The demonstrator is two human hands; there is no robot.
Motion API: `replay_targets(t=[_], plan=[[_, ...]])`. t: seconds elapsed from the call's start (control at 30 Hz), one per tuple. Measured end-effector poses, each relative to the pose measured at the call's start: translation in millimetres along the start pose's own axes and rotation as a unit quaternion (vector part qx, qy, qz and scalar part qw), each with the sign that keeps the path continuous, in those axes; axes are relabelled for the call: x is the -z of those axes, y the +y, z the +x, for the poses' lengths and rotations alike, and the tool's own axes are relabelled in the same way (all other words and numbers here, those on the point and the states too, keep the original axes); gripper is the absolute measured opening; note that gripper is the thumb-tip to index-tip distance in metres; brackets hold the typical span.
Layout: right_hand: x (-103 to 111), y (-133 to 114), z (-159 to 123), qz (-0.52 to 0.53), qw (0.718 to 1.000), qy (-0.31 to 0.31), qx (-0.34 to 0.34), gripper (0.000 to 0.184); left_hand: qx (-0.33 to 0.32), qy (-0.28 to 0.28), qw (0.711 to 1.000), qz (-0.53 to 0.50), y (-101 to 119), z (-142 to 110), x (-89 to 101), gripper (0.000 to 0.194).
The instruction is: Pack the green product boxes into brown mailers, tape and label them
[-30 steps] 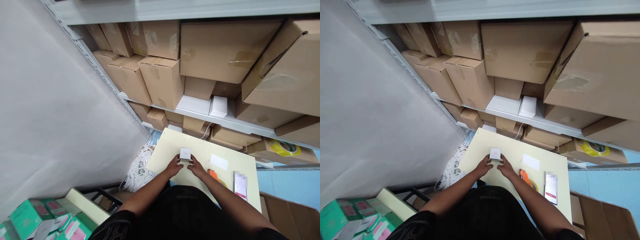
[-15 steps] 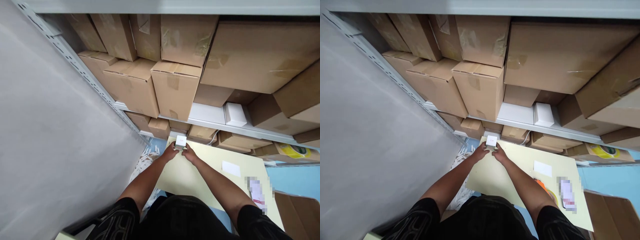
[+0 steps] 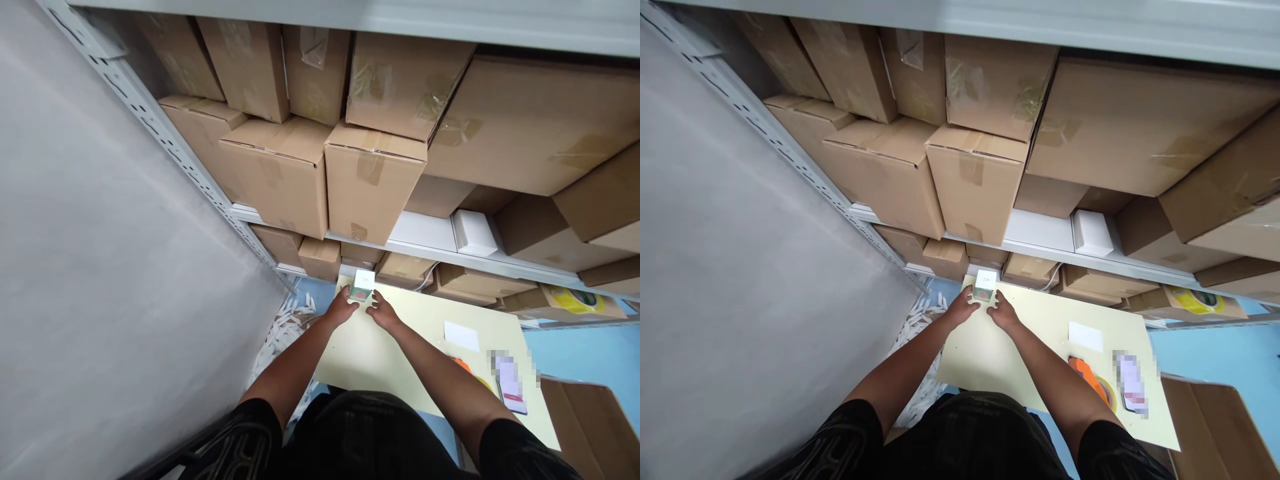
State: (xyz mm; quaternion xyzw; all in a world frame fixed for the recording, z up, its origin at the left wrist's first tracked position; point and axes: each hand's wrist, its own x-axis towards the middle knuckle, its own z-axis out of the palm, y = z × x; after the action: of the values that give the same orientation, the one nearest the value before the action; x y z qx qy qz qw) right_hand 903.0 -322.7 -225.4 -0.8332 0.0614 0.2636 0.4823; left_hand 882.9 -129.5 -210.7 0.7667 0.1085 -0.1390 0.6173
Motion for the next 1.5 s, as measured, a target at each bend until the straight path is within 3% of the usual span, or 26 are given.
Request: replay_targets(t=[0.13, 0.27, 0.5, 0.63, 0.77, 0.93, 1.13, 1.27, 1.5], plan=[[8.8, 31.7, -26.3, 0.004, 0.999, -0.014, -0.047, 0.084, 0.086, 0.044, 0.995, -0.009, -12.8, -27.4, 3.5, 0.063], [22.7, 69.2, -55.3, -0.002, 0.998, -0.036, -0.047, 0.075, 0.118, 0.088, 0.989, -0.025, -30.2, -70.3, -8.1, 0.048], [67.3, 107.7, -79.0, -0.011, 0.996, -0.084, 0.04, 0.065, 0.136, 0.22, 0.962, -0.092, -42.6, -163.0, -66.4, 0.04], [88.5, 109.5, -86.4, -0.028, 0.988, -0.123, 0.091, 0.064, 0.127, 0.301, 0.935, -0.136, -34.5, -220.3, -99.9, 0.038], [86.4, 99.0, -103.8, -0.045, 0.974, -0.168, 0.145, 0.063, 0.117, 0.363, 0.913, -0.144, -26.9, -279.1, -125.2, 0.039], [46.7, 82.6, -143.8, -0.072, 0.944, -0.249, 0.204, 0.06, 0.107, 0.439, 0.878, -0.155, -33.3, -361.6, -147.6, 0.041], [-24.1, 77.7, -210.4, -0.107, 0.891, -0.358, 0.256, 0.057, 0.108, 0.543, 0.812, -0.185, -68.5, -469.3, -169.7, 0.037], [-73.2, 85.5, -267.1, -0.119, 0.866, -0.4, 0.275, 0.056, 0.108, 0.593, 0.772, -0.202, -98.2, -541.6, -185.3, 0.036], [-152.3, 108.9, -386.3, -0.135, 0.833, -0.448, 0.295, 0.056, 0.101, 0.632, 0.732, -0.235, -154.3, -678.2, -207.2, 0.036]])
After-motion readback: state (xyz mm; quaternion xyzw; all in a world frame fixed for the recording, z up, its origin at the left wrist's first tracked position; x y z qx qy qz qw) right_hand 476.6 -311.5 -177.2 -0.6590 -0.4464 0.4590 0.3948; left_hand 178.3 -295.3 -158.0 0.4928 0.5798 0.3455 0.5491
